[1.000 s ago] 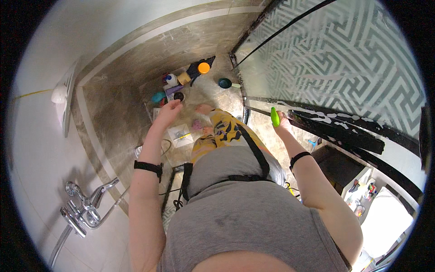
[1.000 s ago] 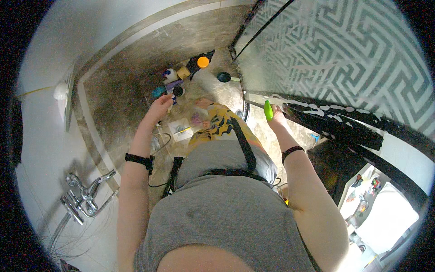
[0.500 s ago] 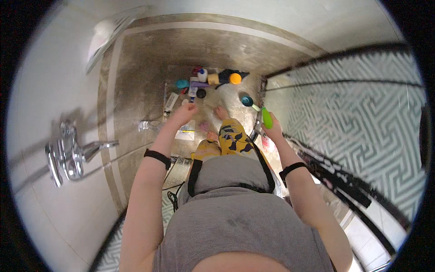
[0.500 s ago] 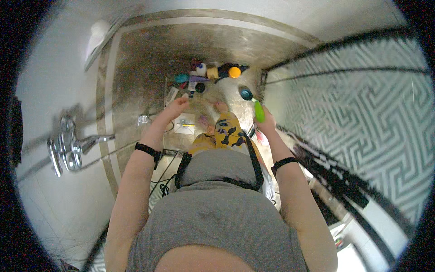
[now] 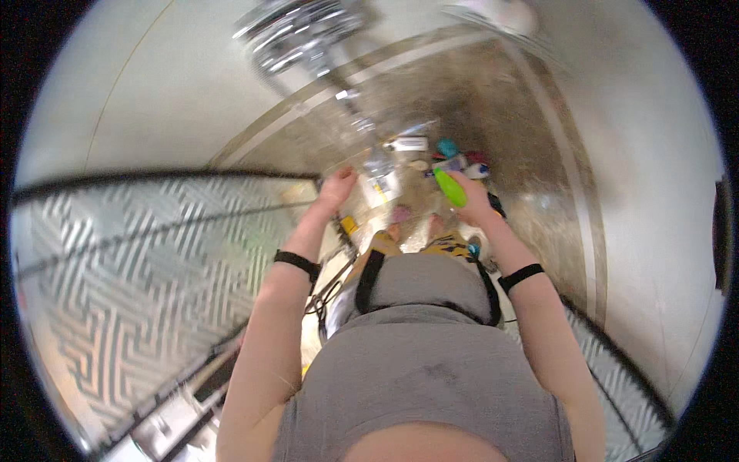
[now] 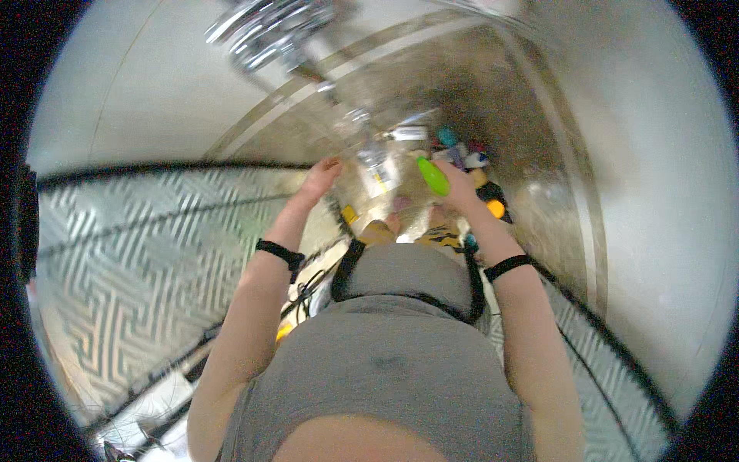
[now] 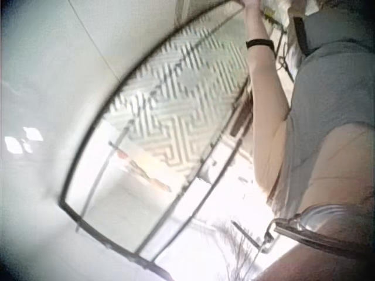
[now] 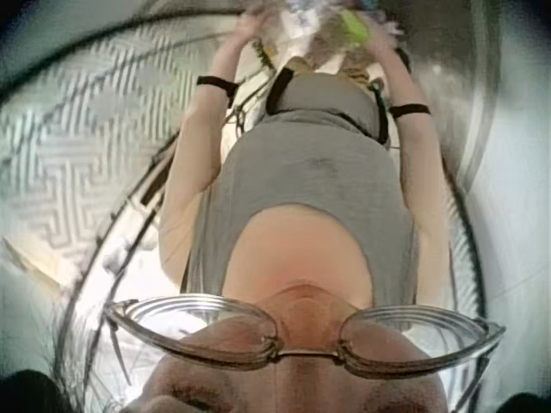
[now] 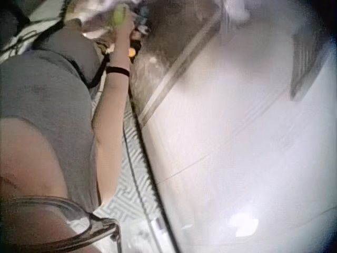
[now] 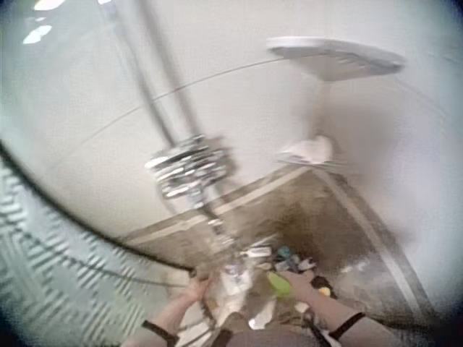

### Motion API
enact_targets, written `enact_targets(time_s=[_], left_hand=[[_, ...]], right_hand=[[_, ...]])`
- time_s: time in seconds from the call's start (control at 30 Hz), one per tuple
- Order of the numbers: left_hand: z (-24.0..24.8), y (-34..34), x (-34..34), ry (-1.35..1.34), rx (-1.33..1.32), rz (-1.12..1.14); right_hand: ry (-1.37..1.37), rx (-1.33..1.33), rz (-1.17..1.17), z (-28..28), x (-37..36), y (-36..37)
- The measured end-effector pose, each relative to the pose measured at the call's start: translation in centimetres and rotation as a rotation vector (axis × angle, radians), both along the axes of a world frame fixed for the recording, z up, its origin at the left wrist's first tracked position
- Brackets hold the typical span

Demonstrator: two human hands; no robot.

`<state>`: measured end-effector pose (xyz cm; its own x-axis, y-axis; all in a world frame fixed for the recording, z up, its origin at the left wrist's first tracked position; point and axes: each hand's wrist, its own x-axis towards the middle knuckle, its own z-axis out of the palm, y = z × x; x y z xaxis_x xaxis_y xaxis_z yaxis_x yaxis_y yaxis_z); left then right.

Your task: Spraying cleaning solution and wiping down the walls and glass doors of a shower stall.

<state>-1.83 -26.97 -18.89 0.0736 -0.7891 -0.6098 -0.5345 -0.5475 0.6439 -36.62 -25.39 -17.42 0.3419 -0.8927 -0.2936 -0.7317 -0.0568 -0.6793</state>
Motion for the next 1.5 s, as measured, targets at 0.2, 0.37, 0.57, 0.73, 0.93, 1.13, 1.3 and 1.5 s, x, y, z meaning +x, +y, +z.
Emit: enact_targets(time_s=[0.2, 0.37, 0.57, 0.73, 0.93, 1.13, 1.3, 1.5], left_hand=[[1.5, 13.9, 5.0, -0.088, 0.227, 0.474], [1.8, 24.4, 5.5, 0.314, 0.468, 1.092], [-0.5, 31.2, 7.7, 0.291, 0.495, 1.734], [-8.1, 34.9, 10.4, 0.115, 0.608, 1.676], [-2.1, 30.0, 7.8, -0.135, 0.666, 1.493], [-3.7, 27.8, 9.9, 0.073, 0.228, 1.675], [0.4, 28.3, 9.8, 0.435, 0.512, 1.036], [-6.6, 38.0, 8.6, 0.212, 0.573, 1.539]], right_hand=[[-0.083, -0.06, 0.379, 2.2, 8.5, -3.5], [-0.095, -0.137, 0.586, 1.8, 14.5, -3.2], [-0.212, -0.023, 0.65, 2.2, 17.5, -2.8], [-0.176, 0.049, 0.672, 1.8, 18.5, -2.8], [-0.081, -0.038, 0.567, -0.6, 14.9, -3.8], [-0.054, 0.049, 0.493, -1.4, 13.7, -3.7], [-0.026, 0.077, 0.478, -0.9, 13.5, -3.2], [-0.121, 0.019, 0.502, -1.9, 13.4, -2.9]])
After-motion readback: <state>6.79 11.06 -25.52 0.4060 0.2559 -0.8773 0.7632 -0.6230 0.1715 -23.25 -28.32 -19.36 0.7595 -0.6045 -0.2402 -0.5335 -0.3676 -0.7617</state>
